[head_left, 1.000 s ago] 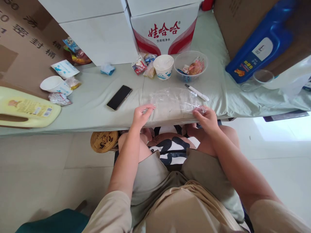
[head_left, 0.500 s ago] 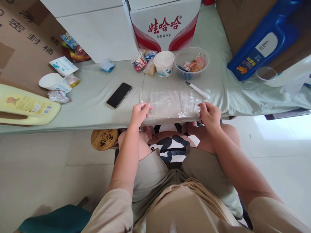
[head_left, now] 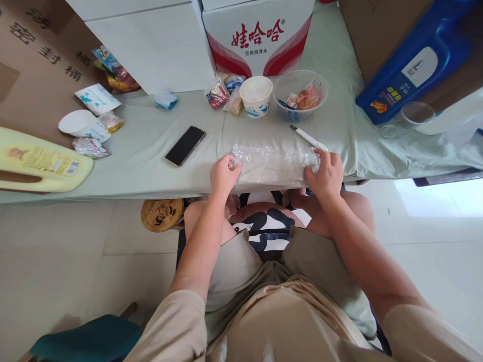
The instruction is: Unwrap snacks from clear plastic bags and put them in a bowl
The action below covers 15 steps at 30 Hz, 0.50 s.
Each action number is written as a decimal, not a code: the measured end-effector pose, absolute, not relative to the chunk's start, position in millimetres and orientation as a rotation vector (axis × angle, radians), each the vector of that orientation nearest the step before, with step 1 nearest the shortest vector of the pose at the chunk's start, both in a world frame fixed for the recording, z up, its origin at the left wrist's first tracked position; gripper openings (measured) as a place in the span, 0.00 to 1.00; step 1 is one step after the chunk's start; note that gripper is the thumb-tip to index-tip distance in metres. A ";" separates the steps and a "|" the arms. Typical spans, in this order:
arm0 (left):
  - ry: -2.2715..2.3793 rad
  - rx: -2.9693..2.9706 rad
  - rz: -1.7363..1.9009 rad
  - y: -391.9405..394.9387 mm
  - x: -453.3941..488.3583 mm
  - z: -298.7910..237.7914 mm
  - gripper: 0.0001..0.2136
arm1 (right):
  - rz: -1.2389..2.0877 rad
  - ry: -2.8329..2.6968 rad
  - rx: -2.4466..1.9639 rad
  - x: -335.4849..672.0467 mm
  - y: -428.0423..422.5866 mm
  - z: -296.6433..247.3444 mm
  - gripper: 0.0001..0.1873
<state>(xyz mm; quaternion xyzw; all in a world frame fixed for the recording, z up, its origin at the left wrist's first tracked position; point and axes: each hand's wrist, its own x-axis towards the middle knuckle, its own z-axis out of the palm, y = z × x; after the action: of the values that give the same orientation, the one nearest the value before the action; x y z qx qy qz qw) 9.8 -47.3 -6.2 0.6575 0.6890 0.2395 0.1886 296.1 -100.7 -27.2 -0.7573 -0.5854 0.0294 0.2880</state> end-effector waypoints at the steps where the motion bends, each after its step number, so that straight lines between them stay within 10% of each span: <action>1: 1.928 1.898 0.706 -46.7 12.8 -8.0 0.12 | 0.047 -1.608 -2.011 294.6 -103.4 -27.3 0.28; 15: 1.286 1.791 0.917 -40.1 25.5 -14.9 0.22 | 0.248 -2.139 -1.671 271.9 -94.2 7.2 0.31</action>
<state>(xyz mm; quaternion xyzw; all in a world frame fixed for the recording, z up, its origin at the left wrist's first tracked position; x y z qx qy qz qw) 25.5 -40.1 -14.9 0.6974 0.5008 0.3570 0.3680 271.9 -94.2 7.2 -0.5998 -0.7678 0.0889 0.2067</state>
